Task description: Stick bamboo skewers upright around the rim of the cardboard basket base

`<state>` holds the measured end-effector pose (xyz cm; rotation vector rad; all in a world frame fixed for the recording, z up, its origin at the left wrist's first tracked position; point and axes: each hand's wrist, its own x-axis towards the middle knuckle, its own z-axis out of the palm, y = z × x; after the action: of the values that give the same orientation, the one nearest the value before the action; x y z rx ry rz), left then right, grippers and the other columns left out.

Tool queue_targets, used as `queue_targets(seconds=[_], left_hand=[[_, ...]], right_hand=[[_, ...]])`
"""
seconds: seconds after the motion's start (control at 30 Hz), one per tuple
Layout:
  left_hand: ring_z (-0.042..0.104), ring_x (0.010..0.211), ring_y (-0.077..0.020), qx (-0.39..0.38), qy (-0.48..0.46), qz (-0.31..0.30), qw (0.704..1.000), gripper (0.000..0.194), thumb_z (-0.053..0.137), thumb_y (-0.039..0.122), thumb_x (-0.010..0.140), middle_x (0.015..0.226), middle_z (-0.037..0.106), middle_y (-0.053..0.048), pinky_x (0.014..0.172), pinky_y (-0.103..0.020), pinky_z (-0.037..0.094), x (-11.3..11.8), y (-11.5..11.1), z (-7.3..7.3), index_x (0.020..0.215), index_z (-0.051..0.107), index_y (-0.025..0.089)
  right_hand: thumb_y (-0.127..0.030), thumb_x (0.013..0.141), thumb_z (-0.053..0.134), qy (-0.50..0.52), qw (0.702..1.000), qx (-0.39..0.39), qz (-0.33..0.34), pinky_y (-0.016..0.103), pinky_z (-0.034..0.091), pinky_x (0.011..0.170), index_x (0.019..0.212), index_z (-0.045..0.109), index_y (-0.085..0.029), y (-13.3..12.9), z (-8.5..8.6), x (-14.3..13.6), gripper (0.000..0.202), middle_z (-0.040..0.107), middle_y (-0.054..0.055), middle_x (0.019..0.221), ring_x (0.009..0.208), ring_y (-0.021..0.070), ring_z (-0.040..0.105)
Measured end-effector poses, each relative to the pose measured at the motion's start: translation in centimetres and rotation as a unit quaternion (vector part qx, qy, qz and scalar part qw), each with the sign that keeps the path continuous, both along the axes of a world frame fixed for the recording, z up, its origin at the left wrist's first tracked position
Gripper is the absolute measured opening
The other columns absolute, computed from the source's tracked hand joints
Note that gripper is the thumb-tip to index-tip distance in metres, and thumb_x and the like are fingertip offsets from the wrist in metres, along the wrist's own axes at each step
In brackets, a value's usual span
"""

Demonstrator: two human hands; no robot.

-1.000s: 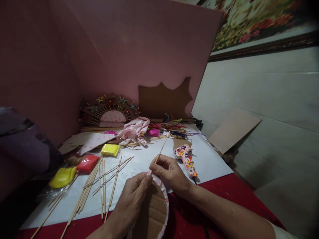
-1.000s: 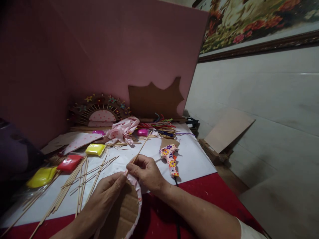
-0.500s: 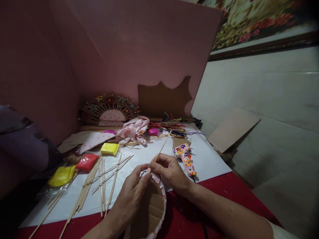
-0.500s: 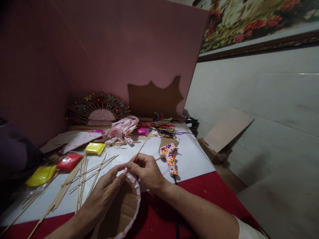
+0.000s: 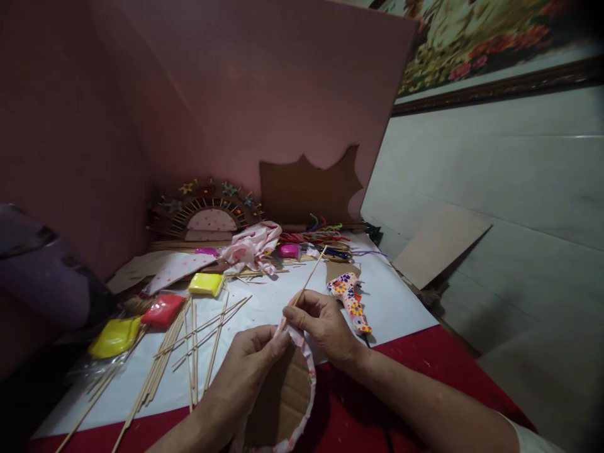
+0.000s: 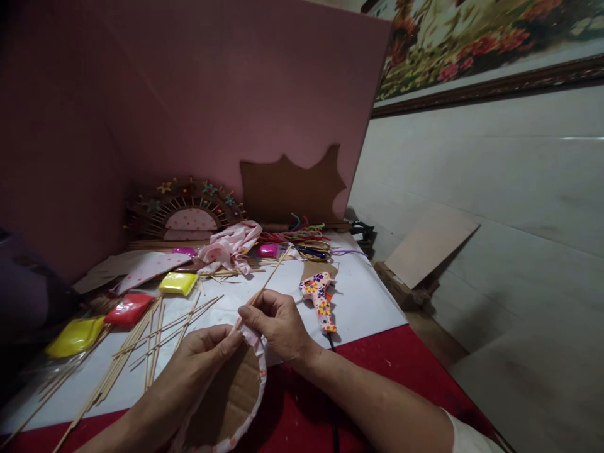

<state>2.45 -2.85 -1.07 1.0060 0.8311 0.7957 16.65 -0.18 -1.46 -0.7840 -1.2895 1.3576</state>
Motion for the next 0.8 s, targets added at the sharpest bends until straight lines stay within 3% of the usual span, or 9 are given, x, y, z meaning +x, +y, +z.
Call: queue_targets(seconds=[0.33,0.67,0.8], left_hand=[[0.047,0.05,-0.0082,-0.001,0.0,0.007,1.0,0.028,0.054,0.039,0.078,0.056,0.058,0.001,0.048,-0.018,0.032,-0.1,-0.3,1.1,0.07,0.063,0.013],[0.049,0.057,-0.012,0.067,0.041,0.018,0.997,0.031,0.053,0.042,0.077,0.06,0.056,0.001,0.051,-0.021,0.034,-0.1,-0.2,0.9,0.075,0.065,0.013],[0.047,0.059,-0.0114,0.088,0.05,0.023,0.995,0.032,0.052,0.043,0.078,0.064,0.057,0.0,0.053,-0.021,0.033,0.0,0.0,1.0,0.075,0.065,0.014]], right_hand=[[-0.036,0.07,0.065,-0.008,1.0,-0.006,-0.011,0.021,0.033,0.043,0.067,0.056,-0.015,0.1,0.1,0.1,0.022,0.052,-0.003,0.054,0.045,0.0073,0.042],[-0.041,0.071,0.063,0.004,1.0,-0.015,0.009,0.02,0.033,0.042,0.077,0.054,-0.015,-0.1,-0.1,-0.2,0.028,0.052,-0.003,0.06,0.044,0.0065,0.042],[-0.037,0.071,0.064,-0.038,0.999,-0.002,-0.002,0.02,0.032,0.046,0.071,0.055,-0.014,-0.2,-0.2,-0.2,0.025,0.047,-0.004,0.057,0.049,0.0068,0.039]])
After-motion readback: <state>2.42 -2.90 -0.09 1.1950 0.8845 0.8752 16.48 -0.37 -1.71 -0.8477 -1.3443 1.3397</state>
